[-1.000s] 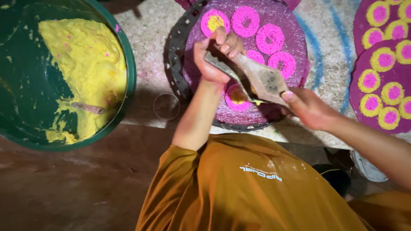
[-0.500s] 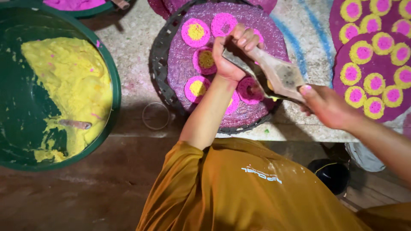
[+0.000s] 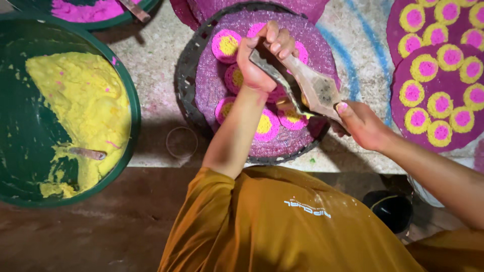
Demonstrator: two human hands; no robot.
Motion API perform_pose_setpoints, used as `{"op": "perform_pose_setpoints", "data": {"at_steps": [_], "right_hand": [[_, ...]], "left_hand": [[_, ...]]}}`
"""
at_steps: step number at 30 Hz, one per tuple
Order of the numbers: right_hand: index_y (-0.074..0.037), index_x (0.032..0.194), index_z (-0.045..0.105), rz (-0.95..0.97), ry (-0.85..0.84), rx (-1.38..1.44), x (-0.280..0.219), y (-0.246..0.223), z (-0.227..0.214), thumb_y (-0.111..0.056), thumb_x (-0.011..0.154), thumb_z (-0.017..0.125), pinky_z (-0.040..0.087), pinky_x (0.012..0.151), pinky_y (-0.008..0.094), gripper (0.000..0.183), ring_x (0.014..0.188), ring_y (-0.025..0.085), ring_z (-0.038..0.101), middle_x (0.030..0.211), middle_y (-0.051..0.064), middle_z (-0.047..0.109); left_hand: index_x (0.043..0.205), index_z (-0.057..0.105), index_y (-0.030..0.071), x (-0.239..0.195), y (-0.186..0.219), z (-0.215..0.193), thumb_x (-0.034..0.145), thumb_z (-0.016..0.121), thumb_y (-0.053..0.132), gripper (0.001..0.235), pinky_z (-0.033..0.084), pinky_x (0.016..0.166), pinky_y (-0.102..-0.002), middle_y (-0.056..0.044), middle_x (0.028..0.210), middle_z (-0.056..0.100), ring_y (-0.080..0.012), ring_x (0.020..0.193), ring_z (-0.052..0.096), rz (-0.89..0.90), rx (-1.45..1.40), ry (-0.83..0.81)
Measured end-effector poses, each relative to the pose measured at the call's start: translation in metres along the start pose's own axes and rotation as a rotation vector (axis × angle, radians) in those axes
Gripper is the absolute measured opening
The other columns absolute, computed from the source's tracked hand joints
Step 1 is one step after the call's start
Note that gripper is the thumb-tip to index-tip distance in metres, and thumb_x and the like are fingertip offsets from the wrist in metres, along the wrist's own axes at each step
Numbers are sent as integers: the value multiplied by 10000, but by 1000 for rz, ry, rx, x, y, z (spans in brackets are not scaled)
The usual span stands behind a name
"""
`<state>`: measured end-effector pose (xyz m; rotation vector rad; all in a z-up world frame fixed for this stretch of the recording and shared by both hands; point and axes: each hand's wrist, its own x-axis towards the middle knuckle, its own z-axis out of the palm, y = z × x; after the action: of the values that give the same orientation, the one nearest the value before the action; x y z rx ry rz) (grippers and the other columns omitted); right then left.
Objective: The person uses a wooden press tool to scoop pink and yellow powders from green bowls and compresses them into circular molds on a purple tray. They repeatedly form pink rings and then add yellow centers to create two-toned decorative discs, arranging the finished items on the tray.
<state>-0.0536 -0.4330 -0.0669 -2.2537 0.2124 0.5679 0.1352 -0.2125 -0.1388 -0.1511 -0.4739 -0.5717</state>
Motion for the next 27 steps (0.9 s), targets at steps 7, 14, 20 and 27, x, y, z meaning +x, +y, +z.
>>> {"op": "perform_pose_setpoints", "data": {"at_steps": [7, 14, 20, 27], "right_hand": [[-7, 793, 648, -12, -39, -14, 34, -22, -21, -605, 1058, 271, 462, 578, 384, 756, 594, 199, 570, 642, 84, 618], [-10, 853, 622, 13, 15, -46, 58, -52, -1, -566, 1057, 311, 519, 595, 396, 669, 599, 211, 623, 660, 108, 624], [-10, 933, 659, 58, 39, -173, 68, -49, -10, -562, 1047, 334, 518, 610, 407, 651, 610, 207, 635, 653, 96, 642], [-30, 843, 703, -50, -54, 93, 68, -3, -13, -587, 1079, 243, 444, 570, 382, 760, 599, 178, 545, 644, 74, 573]], "left_hand": [[942, 489, 131, 29, 34, 7, 933, 522, 355, 227, 500, 913, -370, 18, 840, 465, -151, 840, 496, 18, 45, 30], [906, 484, 148, 20, 47, -35, 961, 522, 389, 250, 515, 887, -377, 28, 801, 449, -139, 786, 490, 72, 68, -29], [898, 489, 159, 22, 44, -32, 951, 520, 391, 240, 507, 851, -364, 38, 789, 460, -136, 771, 479, 136, -3, 28], [1010, 529, 115, 36, 39, 15, 985, 532, 464, 350, 481, 893, -374, -9, 869, 499, -174, 867, 509, 133, 194, 85]]}}
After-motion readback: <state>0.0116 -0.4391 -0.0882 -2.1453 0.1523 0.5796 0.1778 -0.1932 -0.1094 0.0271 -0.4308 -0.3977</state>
